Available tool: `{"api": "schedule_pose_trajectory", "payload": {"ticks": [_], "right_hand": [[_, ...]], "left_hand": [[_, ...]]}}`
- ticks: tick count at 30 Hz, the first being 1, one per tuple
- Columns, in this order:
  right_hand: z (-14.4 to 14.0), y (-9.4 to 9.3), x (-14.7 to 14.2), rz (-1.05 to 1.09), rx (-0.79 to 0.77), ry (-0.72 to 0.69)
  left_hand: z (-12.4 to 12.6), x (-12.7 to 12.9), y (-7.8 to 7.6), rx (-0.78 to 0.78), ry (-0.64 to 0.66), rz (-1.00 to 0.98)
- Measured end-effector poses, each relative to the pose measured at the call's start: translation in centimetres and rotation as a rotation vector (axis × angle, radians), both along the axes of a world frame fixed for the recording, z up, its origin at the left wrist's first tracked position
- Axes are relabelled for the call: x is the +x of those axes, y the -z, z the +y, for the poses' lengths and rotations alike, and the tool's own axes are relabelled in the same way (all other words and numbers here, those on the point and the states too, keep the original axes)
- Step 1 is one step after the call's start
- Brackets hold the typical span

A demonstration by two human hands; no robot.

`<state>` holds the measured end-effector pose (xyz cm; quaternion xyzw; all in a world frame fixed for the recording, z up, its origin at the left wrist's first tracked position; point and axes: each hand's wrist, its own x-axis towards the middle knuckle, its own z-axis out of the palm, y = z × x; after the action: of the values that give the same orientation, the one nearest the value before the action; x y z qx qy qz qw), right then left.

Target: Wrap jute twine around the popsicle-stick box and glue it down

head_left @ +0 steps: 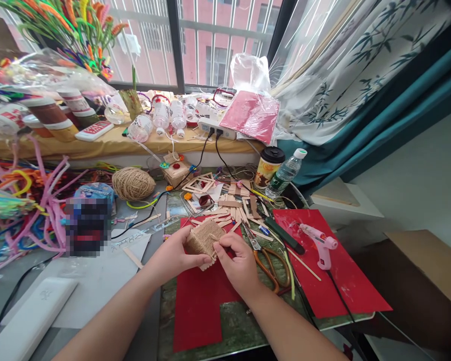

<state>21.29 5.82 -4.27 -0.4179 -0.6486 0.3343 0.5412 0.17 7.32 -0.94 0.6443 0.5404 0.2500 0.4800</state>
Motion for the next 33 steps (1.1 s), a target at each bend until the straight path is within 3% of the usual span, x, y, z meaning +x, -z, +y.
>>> {"api": "schedule_pose_trajectory", "payload": {"ticks": [5, 10, 15, 21, 26, 33], "right_hand": [[-0.1, 0.1, 0.0, -0.016, -0.004, -0.007], [-0.1, 0.4, 0.0, -0.015, 0.002, -0.016], [-0.1, 0.7, 0.2, -0.021, 0.012, -0.018], [0.0, 0.6, 0.3, -0.011, 0.011, -0.032], [-0.2, 0.7, 0.0, 0.001, -0.033, 0.004], [-0.2, 1.1, 0.0, -0.029, -0.001, 0.004]], "left_hand": [[0.0, -0.4, 0.0, -0.08, 0.032, -0.217], [0.3, 0.1, 0.7, 0.017, -0.072, -0.104], [0.7, -0.1, 1.4, 0.044, -0.186, -0.148], [0.3, -0.2, 1.0, -0.041, -0.003, -0.184], [0.3, -0.3, 1.2, -0.004, 0.006, -0.088], [0.0, 0.2, 0.4, 0.246, 0.015, 0.219]]}}
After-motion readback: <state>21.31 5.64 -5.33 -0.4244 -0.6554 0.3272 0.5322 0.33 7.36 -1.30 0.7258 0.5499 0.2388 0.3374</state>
